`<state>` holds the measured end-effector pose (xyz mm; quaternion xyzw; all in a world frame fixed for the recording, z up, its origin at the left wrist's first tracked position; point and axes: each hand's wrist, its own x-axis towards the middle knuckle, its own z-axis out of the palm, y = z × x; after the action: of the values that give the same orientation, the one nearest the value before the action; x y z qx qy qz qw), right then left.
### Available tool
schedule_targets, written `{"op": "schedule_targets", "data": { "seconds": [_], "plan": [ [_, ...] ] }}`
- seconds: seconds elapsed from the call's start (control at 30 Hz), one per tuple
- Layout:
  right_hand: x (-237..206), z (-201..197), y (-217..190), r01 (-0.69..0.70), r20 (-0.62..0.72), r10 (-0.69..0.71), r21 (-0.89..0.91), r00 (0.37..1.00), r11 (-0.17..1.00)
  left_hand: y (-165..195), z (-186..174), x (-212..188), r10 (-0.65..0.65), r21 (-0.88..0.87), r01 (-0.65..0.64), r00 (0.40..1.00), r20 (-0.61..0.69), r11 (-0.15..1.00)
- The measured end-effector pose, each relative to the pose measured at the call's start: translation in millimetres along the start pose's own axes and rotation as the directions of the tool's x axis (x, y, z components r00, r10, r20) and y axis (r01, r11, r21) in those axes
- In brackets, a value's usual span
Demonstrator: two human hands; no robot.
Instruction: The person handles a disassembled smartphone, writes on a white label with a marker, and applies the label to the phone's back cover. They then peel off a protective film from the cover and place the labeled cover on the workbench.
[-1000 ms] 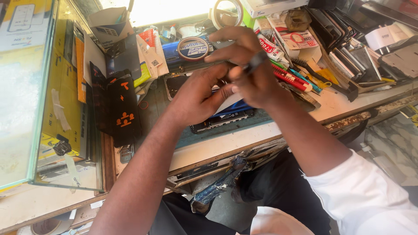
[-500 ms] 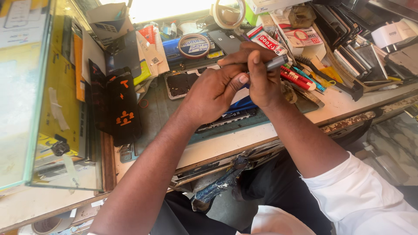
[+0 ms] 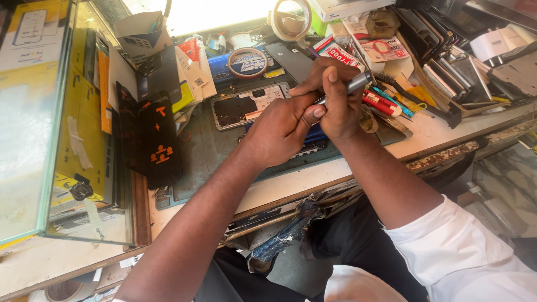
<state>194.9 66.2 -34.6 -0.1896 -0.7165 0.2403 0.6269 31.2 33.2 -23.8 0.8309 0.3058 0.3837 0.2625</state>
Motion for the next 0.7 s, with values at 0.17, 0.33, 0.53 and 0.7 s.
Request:
{"op": "schedule_targets", "data": {
  "seconds": [0.17, 0.33, 0.53, 0.7],
  "plan": [
    [0, -3, -1, 0.065, 0.018, -0.065, -0.023, 0.998, 0.998, 2, 8, -3, -0.086, -0.052, 0.085, 0.996, -0.016, 0.995],
    [3, -4, 7, -0.039, 0.027, 0.036, 0.101, 0.999, 0.994, -4, -3, 0, -0.006, -0.079, -0.003, 0.994, -0.110, 0.997],
    [4, -13, 13, -0.210, -0.135, 0.232, 0.158, 0.963, 0.965, -9, -45, -7, -0.289, 0.237, 0.314, 0.948, -0.134, 0.919],
    [0, -18, 10, -0.121, -0.113, 0.128, 0.061, 0.985, 0.991, -4, -56, -13, -0.267, 0.556, 0.238, 0.963, -0.030, 0.796]
  ]
}}
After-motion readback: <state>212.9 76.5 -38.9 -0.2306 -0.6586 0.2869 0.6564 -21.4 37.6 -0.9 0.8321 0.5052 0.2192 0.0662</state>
